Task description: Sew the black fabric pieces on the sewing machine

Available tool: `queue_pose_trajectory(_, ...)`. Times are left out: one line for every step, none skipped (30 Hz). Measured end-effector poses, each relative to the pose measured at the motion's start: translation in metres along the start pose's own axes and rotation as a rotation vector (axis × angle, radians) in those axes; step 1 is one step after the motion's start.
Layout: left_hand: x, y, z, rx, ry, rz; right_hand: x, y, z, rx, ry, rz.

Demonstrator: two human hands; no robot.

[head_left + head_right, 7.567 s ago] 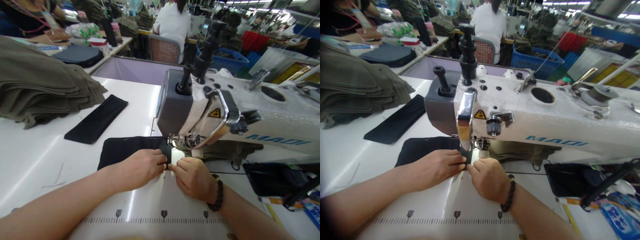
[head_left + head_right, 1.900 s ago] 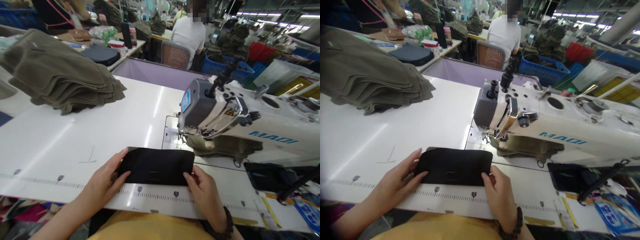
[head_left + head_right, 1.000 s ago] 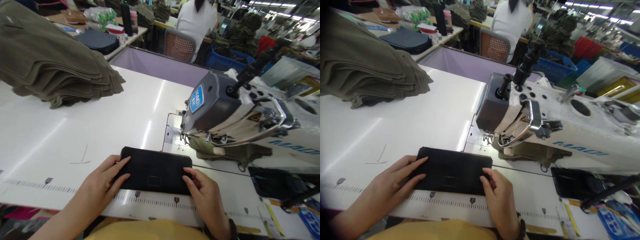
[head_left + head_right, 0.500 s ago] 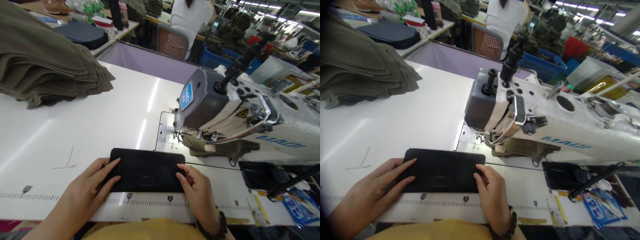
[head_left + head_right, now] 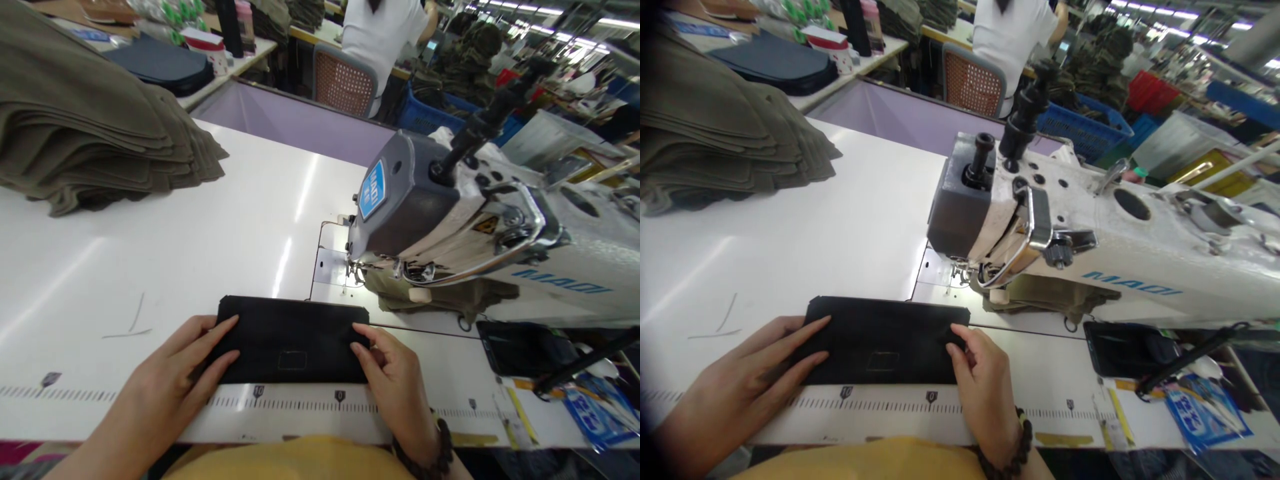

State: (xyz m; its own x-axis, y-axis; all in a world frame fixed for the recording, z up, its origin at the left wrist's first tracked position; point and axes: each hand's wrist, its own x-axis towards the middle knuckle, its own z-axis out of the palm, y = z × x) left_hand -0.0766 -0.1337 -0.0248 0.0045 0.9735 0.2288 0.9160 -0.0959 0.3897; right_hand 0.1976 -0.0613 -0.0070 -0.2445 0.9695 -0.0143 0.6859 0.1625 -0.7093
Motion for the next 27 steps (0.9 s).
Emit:
queue_pose_trajectory(-0.0001,0.0003,-0.0001,-0.003,-0.003,-0.003,0.0000,0.0000,0.0002,0.004,0.002,-0.002)
queue_pose_trajectory(-0.0001,0.0008,-0.0001,-0.006,-0.004,-0.007,-0.0001,0.0002,0.0004,0.008,0.005,-0.007)
queue_pose_trajectory(-0.0002,0.0012,-0.0001,-0.006,-0.004,-0.011,-0.0002,0.0005,0.0008,0.015,0.008,-0.017)
queue_pose_trajectory(-0.0001,0.0017,-0.0001,-0.005,-0.003,-0.014,-0.0003,0.0007,0.0011,0.020,0.013,-0.029)
queue_pose_trajectory(0.0001,0.0022,-0.0003,-0.003,0.003,-0.013,-0.0004,0.0009,0.0013,0.025,0.017,-0.039)
queue_pose_trajectory(0.0003,0.0027,-0.0005,0.001,0.010,-0.012,-0.0004,0.0009,0.0014,0.026,0.019,-0.045)
queue_pose_trajectory(0.0006,0.0032,-0.0008,0.006,0.017,-0.010,-0.0002,0.0007,0.0014,0.023,0.019,-0.046)
queue_pose_trajectory(0.0010,0.0035,-0.0012,0.008,0.024,-0.007,0.0001,0.0002,0.0011,0.014,0.020,-0.041)
queue_pose_trajectory(0.0013,0.0037,-0.0015,0.008,0.028,-0.006,0.0005,-0.0005,0.0006,0.003,0.019,-0.035)
queue_pose_trajectory(0.0015,0.0038,-0.0018,0.005,0.033,-0.008,0.0010,-0.0015,0.0001,-0.008,0.017,-0.029)
queue_pose_trajectory(0.0018,0.0038,-0.0019,0.003,0.035,-0.009,0.0015,-0.0025,-0.0006,-0.018,0.015,-0.024)
queue_pose_trajectory(0.0019,0.0037,-0.0019,0.002,0.033,-0.011,0.0021,-0.0035,-0.0012,-0.025,0.012,-0.019)
queue_pose_trajectory(0.0020,0.0035,-0.0017,0.002,0.028,-0.013,0.0025,-0.0044,-0.0017,-0.029,0.009,-0.017)
queue_pose_trajectory(0.0020,0.0034,-0.0014,0.002,0.020,-0.016,0.0028,-0.0051,-0.0021,-0.029,0.005,-0.014)
queue_pose_trajectory(0.0019,0.0033,-0.0012,0.002,0.012,-0.018,0.0030,-0.0054,-0.0023,-0.028,0.002,-0.011)
queue_pose_trajectory(0.0017,0.0034,-0.0009,-0.001,0.006,-0.019,0.0029,-0.0054,-0.0022,-0.027,-0.001,-0.009)
queue_pose_trajectory(0.0014,0.0035,-0.0007,-0.005,0.004,-0.019,0.0027,-0.0050,-0.0020,-0.023,-0.002,-0.009)
queue_pose_trajectory(0.0010,0.0038,-0.0005,-0.009,0.009,-0.018,0.0023,-0.0043,-0.0017,-0.016,-0.004,-0.009)
queue_pose_trajectory(0.0004,0.0041,-0.0004,-0.009,0.020,-0.016,0.0018,-0.0035,-0.0012,-0.005,-0.007,-0.008)
queue_pose_trajectory(-0.0002,0.0043,-0.0004,-0.004,0.030,-0.015,0.0011,-0.0025,-0.0007,0.007,-0.011,-0.005)
queue_pose_trajectory(-0.0009,0.0045,-0.0003,0.007,0.034,-0.013,0.0004,-0.0015,-0.0003,0.019,-0.014,-0.003)
queue_pose_trajectory(-0.0016,0.0046,-0.0002,0.021,0.034,-0.009,-0.0002,-0.0006,0.0002,0.030,-0.016,0.001)
queue_pose_trajectory(-0.0023,0.0045,-0.0001,0.034,0.032,-0.004,-0.0008,0.0002,0.0005,0.035,-0.017,0.006)
queue_pose_trajectory(-0.0029,0.0043,0.0001,0.046,0.028,0.002,-0.0012,0.0008,0.0007,0.036,-0.020,0.011)
queue_pose_trajectory(-0.0033,0.0041,0.0005,0.057,0.025,0.009,-0.0015,0.0012,0.0009,0.033,-0.020,0.014)
queue_pose_trajectory(-0.0036,0.0038,0.0008,0.066,0.024,0.015,-0.0016,0.0015,0.0009,0.029,-0.023,0.017)
queue_pose_trajectory(-0.0037,0.0035,0.0012,0.072,0.026,0.021,-0.0015,0.0015,0.0009,0.023,-0.025,0.019)
